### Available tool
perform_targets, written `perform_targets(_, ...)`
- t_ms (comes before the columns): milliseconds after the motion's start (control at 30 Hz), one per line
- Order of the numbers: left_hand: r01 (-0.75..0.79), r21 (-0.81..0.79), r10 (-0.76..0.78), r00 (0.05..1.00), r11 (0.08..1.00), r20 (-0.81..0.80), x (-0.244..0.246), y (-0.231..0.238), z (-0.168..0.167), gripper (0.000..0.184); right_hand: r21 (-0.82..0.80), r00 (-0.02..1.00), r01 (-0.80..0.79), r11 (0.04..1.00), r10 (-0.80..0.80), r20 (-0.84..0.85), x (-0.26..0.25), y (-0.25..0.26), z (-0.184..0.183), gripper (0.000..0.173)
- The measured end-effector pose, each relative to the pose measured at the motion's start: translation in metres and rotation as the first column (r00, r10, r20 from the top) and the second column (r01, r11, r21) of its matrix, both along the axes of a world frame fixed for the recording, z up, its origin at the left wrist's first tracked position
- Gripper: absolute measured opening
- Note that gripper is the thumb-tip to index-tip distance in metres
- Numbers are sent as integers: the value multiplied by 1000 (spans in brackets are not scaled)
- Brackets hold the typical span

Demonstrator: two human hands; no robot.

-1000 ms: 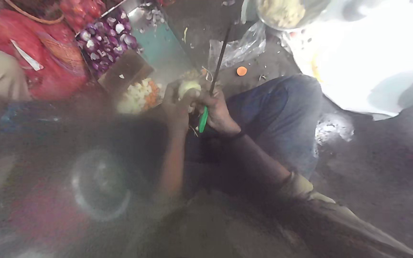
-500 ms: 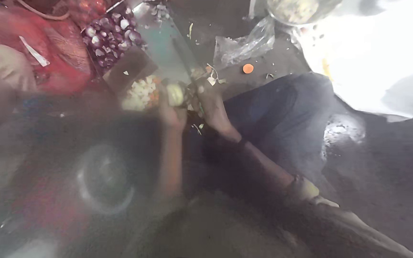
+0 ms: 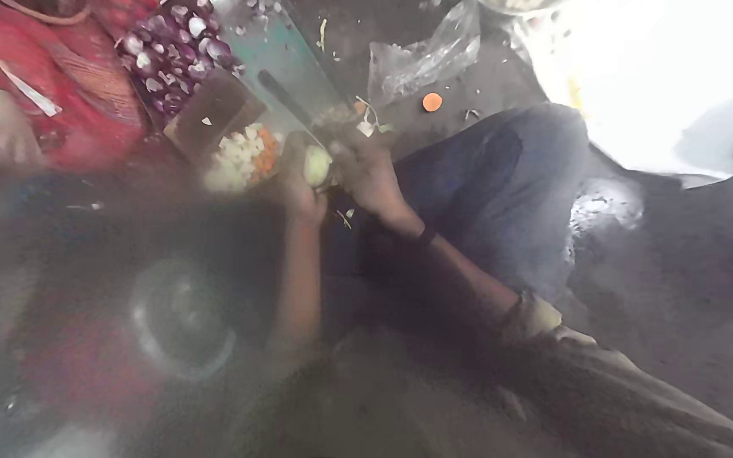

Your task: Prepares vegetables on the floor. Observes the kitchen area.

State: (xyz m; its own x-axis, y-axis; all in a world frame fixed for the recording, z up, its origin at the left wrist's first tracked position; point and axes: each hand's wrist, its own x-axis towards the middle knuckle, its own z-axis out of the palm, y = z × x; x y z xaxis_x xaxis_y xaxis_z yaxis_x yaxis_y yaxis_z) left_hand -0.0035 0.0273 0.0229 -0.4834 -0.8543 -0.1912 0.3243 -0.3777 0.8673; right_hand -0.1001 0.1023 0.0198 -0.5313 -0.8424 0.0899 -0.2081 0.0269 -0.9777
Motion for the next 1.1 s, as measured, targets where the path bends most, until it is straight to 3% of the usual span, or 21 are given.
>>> perform_targets(267,-121,24,119,989,992,82,-2,3,7,26,38,992,53,998,-49,-116,14,3,4,36)
perform_targets(433,-165,-12,166,986,986,33,-2,1,3,24,85,959,28,996,-3,-285,24,10,9,55)
perform_targets(700,-233,-4,233,970,973,67,-4,5,2,24,71,967,15,997,4,-255,28,12,6,44)
perform_targets(933,-277,250,278,960,928,34,-2,8,6,21,-4,894,-27,1000,22,-447,21,6,-5,34)
perform_targets(1000,-205,142,173,962,968,209,21,25,9,23,-121,825,-126,985,36,-563,16,3,-13,29)
perform_targets(1033,-136,11,119,899,991,421,35,35,13,23,-158,795,-200,967,66,-602,15,3,-16,29)
perform_targets(1100,97,-174,85,587,980,805,53,45,16,26,-164,749,-330,930,152,-645,12,3,-19,34)
